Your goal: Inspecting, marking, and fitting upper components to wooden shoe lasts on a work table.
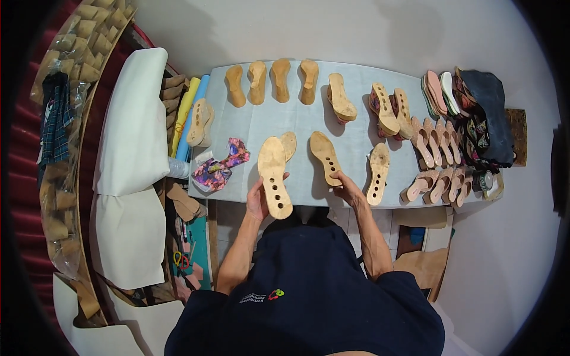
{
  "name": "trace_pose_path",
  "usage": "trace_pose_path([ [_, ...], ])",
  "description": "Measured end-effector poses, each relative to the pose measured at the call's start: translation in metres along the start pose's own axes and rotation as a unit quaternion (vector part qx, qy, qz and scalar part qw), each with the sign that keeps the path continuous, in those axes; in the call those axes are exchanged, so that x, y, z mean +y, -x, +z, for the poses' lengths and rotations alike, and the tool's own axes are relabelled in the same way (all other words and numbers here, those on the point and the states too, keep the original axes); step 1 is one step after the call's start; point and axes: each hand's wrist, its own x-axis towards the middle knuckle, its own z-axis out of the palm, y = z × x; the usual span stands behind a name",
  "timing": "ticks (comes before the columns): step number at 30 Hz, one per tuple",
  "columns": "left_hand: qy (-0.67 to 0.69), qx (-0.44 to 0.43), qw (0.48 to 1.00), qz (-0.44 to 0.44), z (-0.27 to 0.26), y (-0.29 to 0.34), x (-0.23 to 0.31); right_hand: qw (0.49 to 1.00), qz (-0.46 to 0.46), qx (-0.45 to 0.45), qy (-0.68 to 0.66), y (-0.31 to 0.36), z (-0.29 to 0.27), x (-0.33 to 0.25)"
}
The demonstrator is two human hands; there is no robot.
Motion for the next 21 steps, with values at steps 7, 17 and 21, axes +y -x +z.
trace_pose_path([
  [7,-0.103,0.076,0.992,0.010,0.034,-0.032,-0.002,0.949,-0.294,0.114,-0.011,0.045,0.056,-0.001],
  [17,-0.318,0.020,0.943,0.099,0.082,-0.054,0.008,0.920,-0.296,0.134,0.220,0.101,0.091,-0.048],
  [21,-0.309,0.017,0.945,0.109,0.084,-0.057,0.016,0.945,-0.317,-0.026,0.083,0.101,0.073,-0.049],
])
